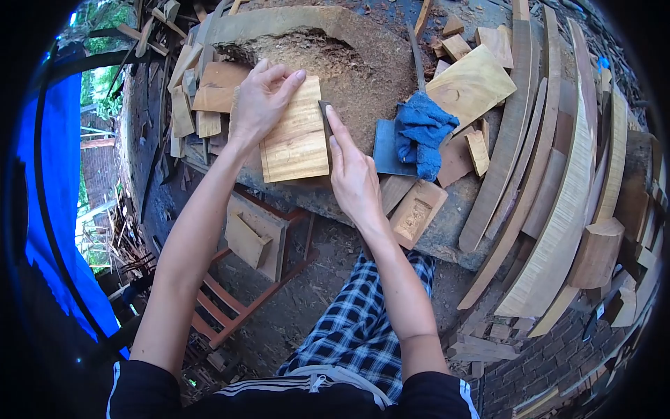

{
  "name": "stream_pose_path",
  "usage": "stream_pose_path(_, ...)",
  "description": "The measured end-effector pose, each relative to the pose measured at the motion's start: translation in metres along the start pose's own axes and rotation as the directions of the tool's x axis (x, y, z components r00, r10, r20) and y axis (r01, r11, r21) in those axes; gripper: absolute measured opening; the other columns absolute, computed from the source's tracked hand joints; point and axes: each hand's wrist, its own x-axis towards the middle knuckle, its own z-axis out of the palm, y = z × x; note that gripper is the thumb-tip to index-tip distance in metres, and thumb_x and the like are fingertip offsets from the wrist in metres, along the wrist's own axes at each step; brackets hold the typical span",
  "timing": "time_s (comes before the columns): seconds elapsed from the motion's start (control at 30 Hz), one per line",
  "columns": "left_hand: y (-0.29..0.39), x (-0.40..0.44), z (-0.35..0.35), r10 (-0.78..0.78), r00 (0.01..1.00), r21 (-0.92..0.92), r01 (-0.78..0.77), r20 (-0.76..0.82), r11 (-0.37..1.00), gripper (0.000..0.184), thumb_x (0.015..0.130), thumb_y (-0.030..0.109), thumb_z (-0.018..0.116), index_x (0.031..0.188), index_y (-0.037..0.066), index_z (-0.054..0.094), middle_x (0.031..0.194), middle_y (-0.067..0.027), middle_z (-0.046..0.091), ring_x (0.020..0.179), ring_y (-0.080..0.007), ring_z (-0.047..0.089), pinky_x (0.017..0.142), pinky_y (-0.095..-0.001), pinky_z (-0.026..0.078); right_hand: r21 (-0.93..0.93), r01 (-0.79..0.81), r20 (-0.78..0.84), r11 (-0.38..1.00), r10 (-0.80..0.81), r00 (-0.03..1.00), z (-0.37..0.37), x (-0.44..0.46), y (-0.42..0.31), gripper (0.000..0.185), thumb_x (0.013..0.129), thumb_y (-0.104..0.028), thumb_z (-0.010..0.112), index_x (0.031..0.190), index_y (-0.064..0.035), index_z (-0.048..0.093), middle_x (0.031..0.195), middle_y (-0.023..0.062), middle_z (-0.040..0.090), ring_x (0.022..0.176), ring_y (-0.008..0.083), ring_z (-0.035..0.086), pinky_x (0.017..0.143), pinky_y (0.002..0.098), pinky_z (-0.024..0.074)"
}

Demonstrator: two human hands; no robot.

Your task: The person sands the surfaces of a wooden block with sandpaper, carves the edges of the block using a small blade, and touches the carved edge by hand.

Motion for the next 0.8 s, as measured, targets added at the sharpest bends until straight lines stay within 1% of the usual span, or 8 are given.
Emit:
stream_pose_path(0.13, -0.005, -0.003, 0.005, 0.004, 0.998, -0.039, -0.006, -0.056, 0.999, 0.036, 0.087, 0.044, 0.071, 0.082, 0.009, 0.074, 0.076, -0.0047, 0.052, 0.081, -0.0227, 0.055, 0.071, -0.0390, 0.044, 0.025, -0.103, 0.084, 0.994, 0.100, 0.991, -0.003, 0.053, -0.013, 0.046, 0.105, -0.016, 0.040, 0.150, -0.0213, 0.041, 0.136, 0.0210, 0.057, 0.124, 0.0417, 0.053, 0.101, 0.0476, 0.0467)
stream_pose_path(0.27, -0.007, -0.002, 0.004, 0.002, 0.999, -0.025, -0.003, -0.037, 1.000, 0.035, 0.087, 0.043, 0.070, 0.081, 0.009, 0.073, 0.076, -0.0050, 0.051, 0.081, -0.0236, 0.054, 0.072, -0.0393, 0.044, -0.029, 0.006, 0.012, 1.000, -0.005, 1.000, -0.002, 0.020, -0.005, 0.044, 0.105, -0.019, 0.041, 0.149, -0.0180, 0.042, 0.134, 0.0218, 0.057, 0.122, 0.0424, 0.054, 0.099, 0.0459, 0.0470)
stream_pose_path(0.33, -0.005, -0.001, 0.004, 0.047, 0.998, 0.015, -0.047, -0.037, 0.999, 0.034, 0.090, 0.039, 0.070, 0.086, 0.006, 0.072, 0.076, -0.0066, 0.050, 0.078, -0.0214, 0.055, 0.069, -0.0361, 0.044, -0.024, 0.005, 0.014, 1.000, -0.005, 1.000, -0.002, 0.025, -0.004, 0.044, 0.105, -0.019, 0.040, 0.149, -0.0175, 0.042, 0.135, 0.0212, 0.057, 0.122, 0.0418, 0.054, 0.099, 0.0452, 0.0471)
stream_pose_path(0.43, -0.002, -0.003, 0.002, 0.025, 0.999, -0.005, -0.025, -0.042, 1.000, 0.033, 0.089, 0.038, 0.071, 0.086, 0.006, 0.073, 0.075, -0.0069, 0.051, 0.078, -0.0217, 0.055, 0.069, -0.0361, 0.044, 0.013, -0.110, 0.113, 0.994, 0.108, 0.988, -0.005, 0.060, -0.014, 0.045, 0.104, -0.016, 0.041, 0.149, -0.0201, 0.042, 0.141, 0.0181, 0.054, 0.129, 0.0386, 0.051, 0.103, 0.0450, 0.0455)
stream_pose_path(0.57, -0.006, 0.000, 0.003, 0.044, 0.998, 0.008, -0.044, -0.051, 0.999, 0.032, 0.089, 0.037, 0.071, 0.086, 0.006, 0.073, 0.075, -0.0068, 0.051, 0.078, -0.0220, 0.055, 0.068, -0.0364, 0.044, -0.007, 0.028, 0.017, 1.000, -0.028, 0.999, -0.002, 0.027, -0.007, 0.044, 0.104, -0.017, 0.042, 0.148, -0.0169, 0.044, 0.138, 0.0201, 0.055, 0.127, 0.0401, 0.051, 0.102, 0.0447, 0.0461)
stream_pose_path(0.67, -0.006, -0.003, 0.006, 0.050, 0.997, 0.005, -0.050, -0.053, 0.999, 0.031, 0.088, 0.037, 0.072, 0.085, 0.006, 0.073, 0.076, -0.0071, 0.052, 0.078, -0.0220, 0.055, 0.068, -0.0365, 0.043, -0.003, 0.017, 0.089, 1.000, -0.017, 0.996, -0.008, 0.054, -0.004, 0.045, 0.105, -0.017, 0.042, 0.149, -0.0189, 0.043, 0.142, 0.0178, 0.053, 0.129, 0.0388, 0.050, 0.104, 0.0439, 0.0451)
stream_pose_path(0.7, -0.005, -0.004, 0.004, 0.038, 0.998, -0.003, -0.039, -0.051, 0.999, 0.032, 0.089, 0.037, 0.072, 0.084, 0.006, 0.073, 0.075, -0.0069, 0.052, 0.078, -0.0220, 0.055, 0.069, -0.0367, 0.043, -0.006, -0.056, 0.122, 0.998, 0.056, 0.991, -0.009, 0.059, -0.011, 0.044, 0.105, -0.017, 0.042, 0.149, -0.0185, 0.043, 0.142, 0.0174, 0.053, 0.130, 0.0382, 0.050, 0.105, 0.0428, 0.0443)
stream_pose_path(0.8, -0.003, 0.000, 0.003, 0.038, 0.998, 0.001, -0.038, -0.044, 0.999, 0.032, 0.089, 0.038, 0.071, 0.085, 0.006, 0.073, 0.075, -0.0066, 0.051, 0.079, -0.0221, 0.054, 0.070, -0.0371, 0.043, 0.010, -0.024, 0.068, 1.000, 0.023, 0.997, -0.009, 0.034, -0.006, 0.043, 0.104, -0.017, 0.043, 0.148, -0.0167, 0.044, 0.140, 0.0187, 0.054, 0.128, 0.0388, 0.051, 0.103, 0.0428, 0.0452)
